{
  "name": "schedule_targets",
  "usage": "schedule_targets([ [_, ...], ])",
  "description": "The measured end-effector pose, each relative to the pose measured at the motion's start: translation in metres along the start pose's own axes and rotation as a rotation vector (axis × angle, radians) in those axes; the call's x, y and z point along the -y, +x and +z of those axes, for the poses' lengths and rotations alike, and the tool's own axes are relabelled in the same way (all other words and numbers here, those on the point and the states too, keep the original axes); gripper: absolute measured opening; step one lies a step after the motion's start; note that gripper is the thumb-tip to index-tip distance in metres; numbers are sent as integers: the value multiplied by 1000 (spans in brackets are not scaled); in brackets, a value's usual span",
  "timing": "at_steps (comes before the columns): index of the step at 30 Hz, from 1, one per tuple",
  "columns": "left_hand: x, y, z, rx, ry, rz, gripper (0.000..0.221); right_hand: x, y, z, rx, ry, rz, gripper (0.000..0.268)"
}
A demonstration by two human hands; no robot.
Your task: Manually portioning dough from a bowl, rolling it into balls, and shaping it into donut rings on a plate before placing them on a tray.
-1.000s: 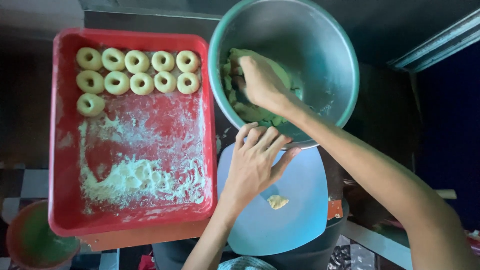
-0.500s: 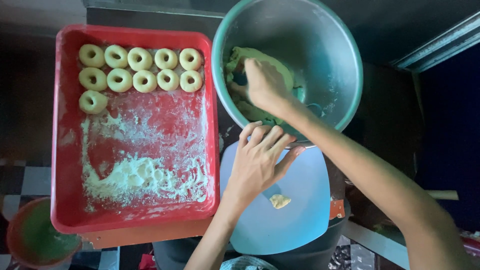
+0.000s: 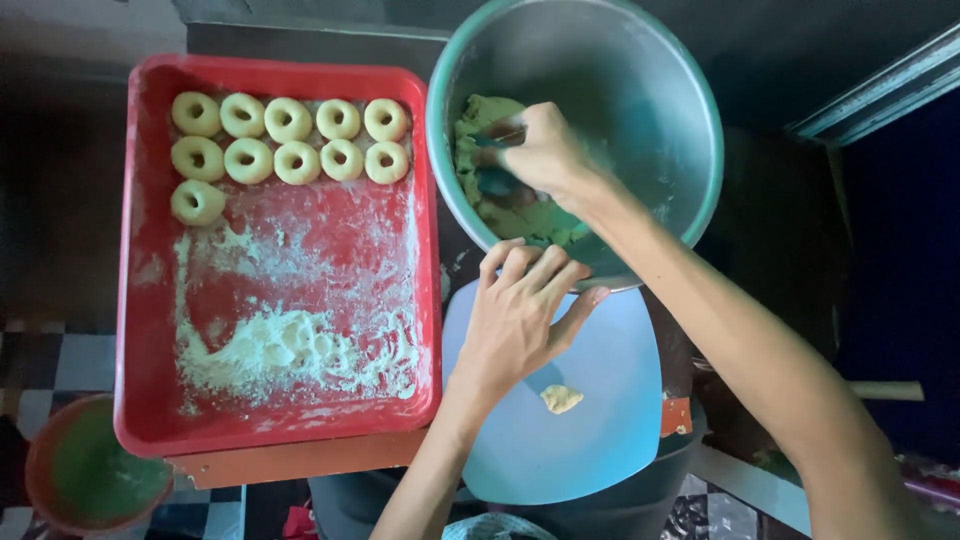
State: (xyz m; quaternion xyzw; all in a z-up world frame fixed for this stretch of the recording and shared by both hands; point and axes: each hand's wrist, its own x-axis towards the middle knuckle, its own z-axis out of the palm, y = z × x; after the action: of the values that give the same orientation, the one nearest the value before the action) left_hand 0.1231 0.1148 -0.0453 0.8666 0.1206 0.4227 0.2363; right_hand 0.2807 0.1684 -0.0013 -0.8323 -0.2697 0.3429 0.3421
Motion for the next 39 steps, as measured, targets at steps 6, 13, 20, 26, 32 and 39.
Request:
schedule_targets([
  [6,1,-1,-1,24,-22,11,16,18,-12,-7,114,-50,77,42],
  [13,0,2,-6,-21,-9,18,18,-27,35,13,-35,-93,50,49],
  [20,-1,9,-19,104,-1,72,28,25,-12,0,-48,-94,101,32],
  [26,-4,9,-21,117,6,69,28,31,-18,-7,-16,43,94,14],
  [32,-2,9,-20,92,19,80,29,34,-18,-19,-9,94,110,37],
  [39,-2,7,-16,72,19,72,28,34,-32,-33,-18,214,37,26],
])
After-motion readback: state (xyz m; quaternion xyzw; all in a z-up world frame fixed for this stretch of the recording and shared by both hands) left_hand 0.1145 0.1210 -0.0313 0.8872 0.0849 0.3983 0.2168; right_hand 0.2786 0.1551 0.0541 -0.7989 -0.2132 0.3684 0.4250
